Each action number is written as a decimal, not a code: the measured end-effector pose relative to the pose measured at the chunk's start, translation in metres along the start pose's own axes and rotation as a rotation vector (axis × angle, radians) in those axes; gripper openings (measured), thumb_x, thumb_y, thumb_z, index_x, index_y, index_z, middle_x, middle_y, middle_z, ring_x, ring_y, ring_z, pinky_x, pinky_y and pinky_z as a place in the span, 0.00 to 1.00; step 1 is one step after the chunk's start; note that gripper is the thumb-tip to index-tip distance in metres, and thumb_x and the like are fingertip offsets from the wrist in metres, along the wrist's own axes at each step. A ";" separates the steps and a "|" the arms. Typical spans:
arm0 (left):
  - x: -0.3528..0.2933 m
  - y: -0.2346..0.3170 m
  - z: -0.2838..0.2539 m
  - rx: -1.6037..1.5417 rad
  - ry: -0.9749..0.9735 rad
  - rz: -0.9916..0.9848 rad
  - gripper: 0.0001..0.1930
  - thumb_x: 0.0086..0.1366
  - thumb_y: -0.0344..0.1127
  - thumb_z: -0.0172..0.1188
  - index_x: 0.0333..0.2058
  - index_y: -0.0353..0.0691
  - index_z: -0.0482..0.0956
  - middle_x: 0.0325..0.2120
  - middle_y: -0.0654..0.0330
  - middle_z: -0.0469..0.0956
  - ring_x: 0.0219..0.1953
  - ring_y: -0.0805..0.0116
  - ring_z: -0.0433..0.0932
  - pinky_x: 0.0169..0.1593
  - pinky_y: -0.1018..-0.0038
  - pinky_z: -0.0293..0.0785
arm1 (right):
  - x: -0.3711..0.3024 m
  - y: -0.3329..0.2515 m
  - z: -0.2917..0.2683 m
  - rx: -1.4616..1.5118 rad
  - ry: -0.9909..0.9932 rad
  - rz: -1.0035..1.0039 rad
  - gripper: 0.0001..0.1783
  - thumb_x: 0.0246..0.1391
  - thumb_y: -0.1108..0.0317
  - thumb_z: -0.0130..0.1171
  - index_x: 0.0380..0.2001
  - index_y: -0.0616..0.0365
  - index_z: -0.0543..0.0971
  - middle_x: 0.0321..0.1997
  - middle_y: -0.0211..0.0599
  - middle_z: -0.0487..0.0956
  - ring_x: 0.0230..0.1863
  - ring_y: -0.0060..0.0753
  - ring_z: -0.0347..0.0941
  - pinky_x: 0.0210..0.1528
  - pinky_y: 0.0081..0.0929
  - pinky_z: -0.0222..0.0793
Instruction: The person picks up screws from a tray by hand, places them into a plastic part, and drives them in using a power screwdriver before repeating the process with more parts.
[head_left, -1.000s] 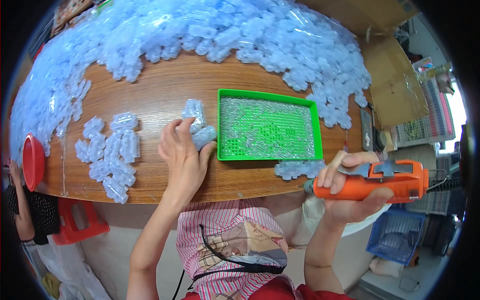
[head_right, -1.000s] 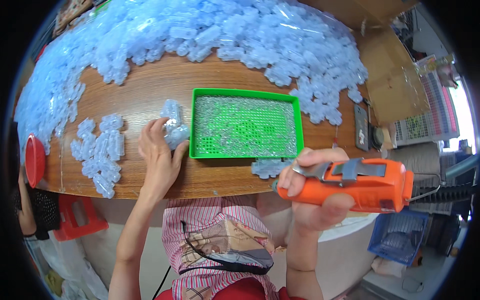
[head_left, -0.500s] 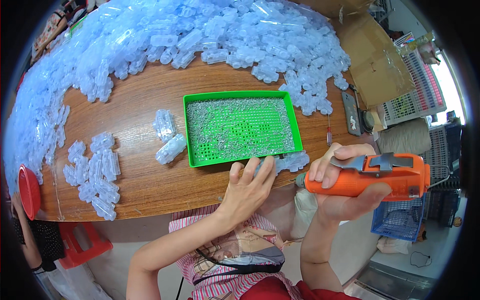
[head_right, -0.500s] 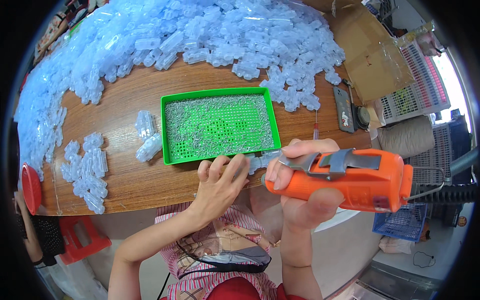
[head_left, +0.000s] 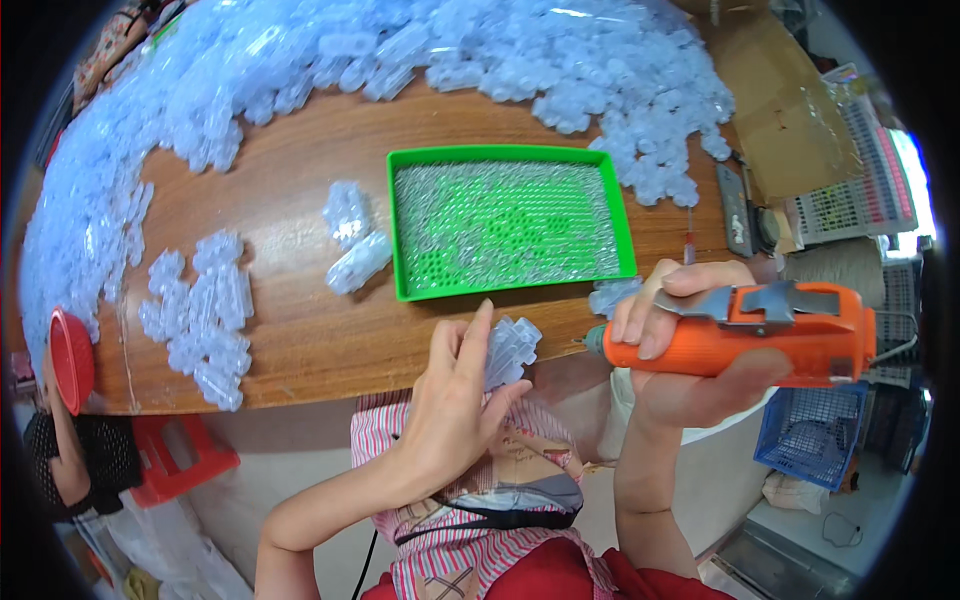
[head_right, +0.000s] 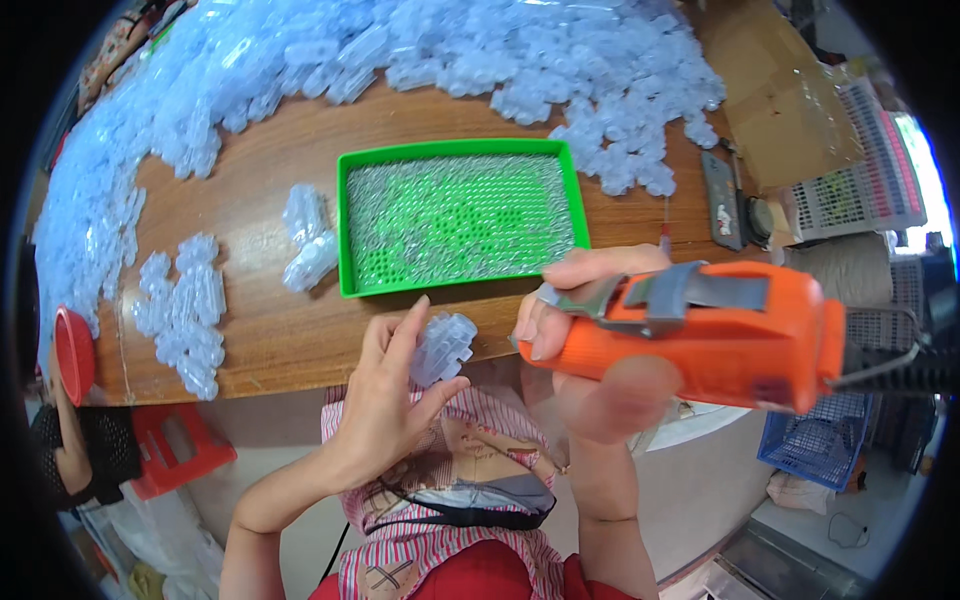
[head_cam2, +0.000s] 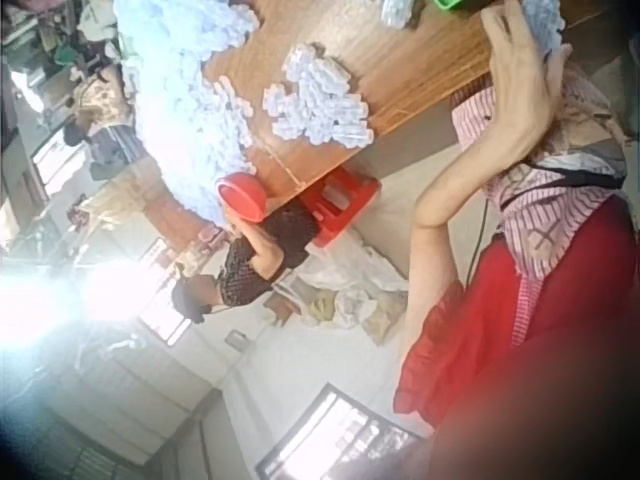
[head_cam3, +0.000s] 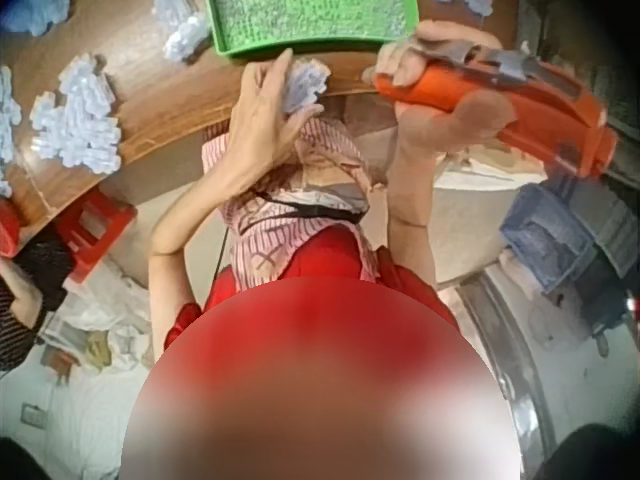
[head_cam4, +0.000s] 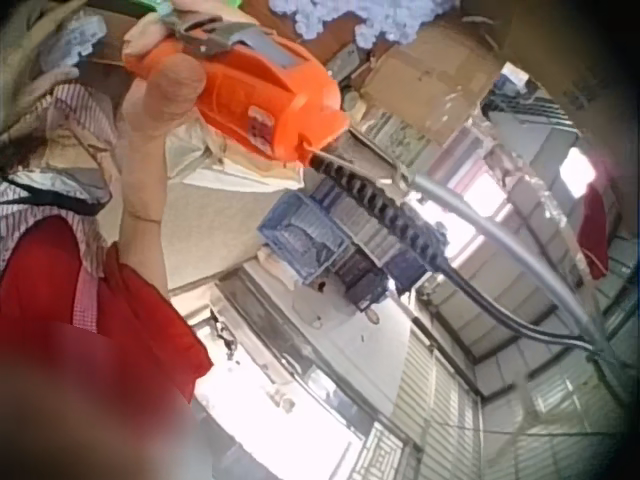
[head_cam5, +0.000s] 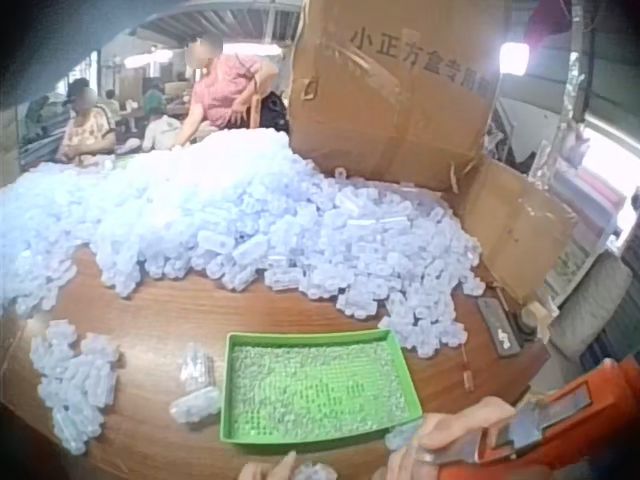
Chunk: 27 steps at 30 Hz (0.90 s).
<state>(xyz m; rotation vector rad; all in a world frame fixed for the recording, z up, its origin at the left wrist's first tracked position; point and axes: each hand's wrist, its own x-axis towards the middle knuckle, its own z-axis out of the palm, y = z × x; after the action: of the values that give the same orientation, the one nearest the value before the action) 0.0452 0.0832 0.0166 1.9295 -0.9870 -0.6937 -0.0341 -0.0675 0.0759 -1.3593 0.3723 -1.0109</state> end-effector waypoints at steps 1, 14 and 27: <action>-0.005 0.001 -0.008 -0.047 -0.047 -0.031 0.37 0.53 0.33 0.67 0.59 0.32 0.58 0.40 0.47 0.65 0.42 0.51 0.71 0.44 0.64 0.71 | -0.002 0.002 0.000 0.047 -0.021 -0.013 0.46 0.47 0.21 0.42 0.35 0.62 0.70 0.12 0.29 0.66 0.18 0.25 0.62 0.19 0.22 0.63; -0.057 -0.042 0.022 -0.903 -0.104 -0.468 0.25 0.60 0.37 0.66 0.49 0.34 0.63 0.33 0.63 0.73 0.36 0.79 0.72 0.38 0.80 0.71 | -0.032 0.029 0.030 0.156 -0.344 0.084 0.47 0.43 0.20 0.46 0.38 0.61 0.69 0.15 0.30 0.66 0.20 0.26 0.64 0.17 0.23 0.64; -0.054 -0.048 0.028 -1.021 -0.045 -0.482 0.12 0.73 0.41 0.43 0.45 0.38 0.62 0.29 0.66 0.69 0.27 0.81 0.67 0.31 0.83 0.66 | -0.033 0.038 0.032 0.349 -0.543 0.185 0.47 0.33 0.27 0.63 0.40 0.64 0.74 0.23 0.37 0.73 0.28 0.32 0.66 0.30 0.31 0.64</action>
<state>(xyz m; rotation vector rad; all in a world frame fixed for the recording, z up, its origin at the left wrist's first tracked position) 0.0129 0.1329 -0.0340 1.2042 -0.0723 -1.2162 -0.0139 -0.0260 0.0383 -1.1960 -0.0850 -0.4930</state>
